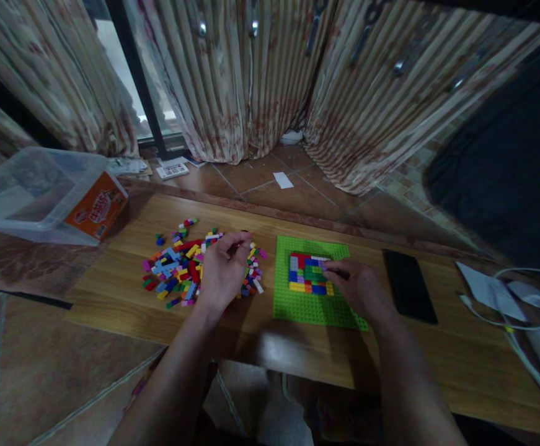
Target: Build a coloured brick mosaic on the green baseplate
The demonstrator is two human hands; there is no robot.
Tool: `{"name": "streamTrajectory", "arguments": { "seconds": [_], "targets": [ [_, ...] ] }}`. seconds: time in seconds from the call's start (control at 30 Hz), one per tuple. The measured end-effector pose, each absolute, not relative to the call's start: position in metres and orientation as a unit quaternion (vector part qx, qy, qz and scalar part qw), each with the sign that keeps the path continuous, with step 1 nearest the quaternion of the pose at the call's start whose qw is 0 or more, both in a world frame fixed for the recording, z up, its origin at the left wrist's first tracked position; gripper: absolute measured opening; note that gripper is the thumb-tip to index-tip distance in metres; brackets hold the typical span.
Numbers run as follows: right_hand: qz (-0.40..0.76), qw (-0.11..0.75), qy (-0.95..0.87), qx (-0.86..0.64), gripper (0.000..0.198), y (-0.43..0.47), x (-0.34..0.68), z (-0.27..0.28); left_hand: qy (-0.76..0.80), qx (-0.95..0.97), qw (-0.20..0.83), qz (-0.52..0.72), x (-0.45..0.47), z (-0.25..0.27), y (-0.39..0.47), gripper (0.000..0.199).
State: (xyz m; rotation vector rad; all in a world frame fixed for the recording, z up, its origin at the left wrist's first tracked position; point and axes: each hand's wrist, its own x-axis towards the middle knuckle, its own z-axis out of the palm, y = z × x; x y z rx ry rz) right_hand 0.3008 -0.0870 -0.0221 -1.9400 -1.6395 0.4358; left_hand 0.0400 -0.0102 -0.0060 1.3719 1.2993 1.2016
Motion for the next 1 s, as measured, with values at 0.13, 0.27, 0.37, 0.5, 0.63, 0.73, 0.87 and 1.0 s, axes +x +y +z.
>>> {"name": "streamTrajectory", "arguments": {
  "seconds": [0.13, 0.27, 0.37, 0.5, 0.63, 0.73, 0.87, 1.0],
  "targets": [
    [0.131, 0.26, -0.629, -0.72, 0.014, -0.087, 0.299, -0.022, 0.524, 0.55, 0.432, 0.485, 0.04, -0.004, -0.01, 0.02],
    [0.163, 0.279, -0.608, -0.725, 0.017, -0.088, 0.301, -0.025, 0.523, 0.559, 0.423, 0.485, 0.04, -0.004, -0.01, 0.019],
    [0.19, 0.294, -0.575, -0.739, 0.025, -0.089, 0.305, -0.024, 0.524, 0.555, 0.426, 0.485, 0.04, -0.004, -0.009, 0.019],
    [0.154, 0.318, -0.533, -0.769, 0.027, -0.087, 0.311, -0.021, 0.527, 0.552, 0.429, 0.484, 0.04, -0.004, -0.009, 0.02],
    [0.175, 0.287, -0.507, -0.794, 0.027, -0.084, 0.31, -0.025, 0.524, 0.556, 0.429, 0.483, 0.04, -0.003, -0.01, 0.02],
    [0.193, 0.26, -0.5, -0.803, 0.027, -0.081, 0.308, -0.03, 0.526, 0.553, 0.429, 0.484, 0.041, -0.002, -0.01, 0.019],
    [0.212, 0.27, -0.491, -0.801, 0.026, -0.078, 0.307, -0.033, 0.526, 0.556, 0.422, 0.485, 0.041, -0.002, -0.011, 0.019],
    [0.241, 0.291, -0.462, -0.803, 0.025, -0.077, 0.306, -0.031, 0.525, 0.563, 0.421, 0.48, 0.041, -0.002, -0.011, 0.019]
  ]
}}
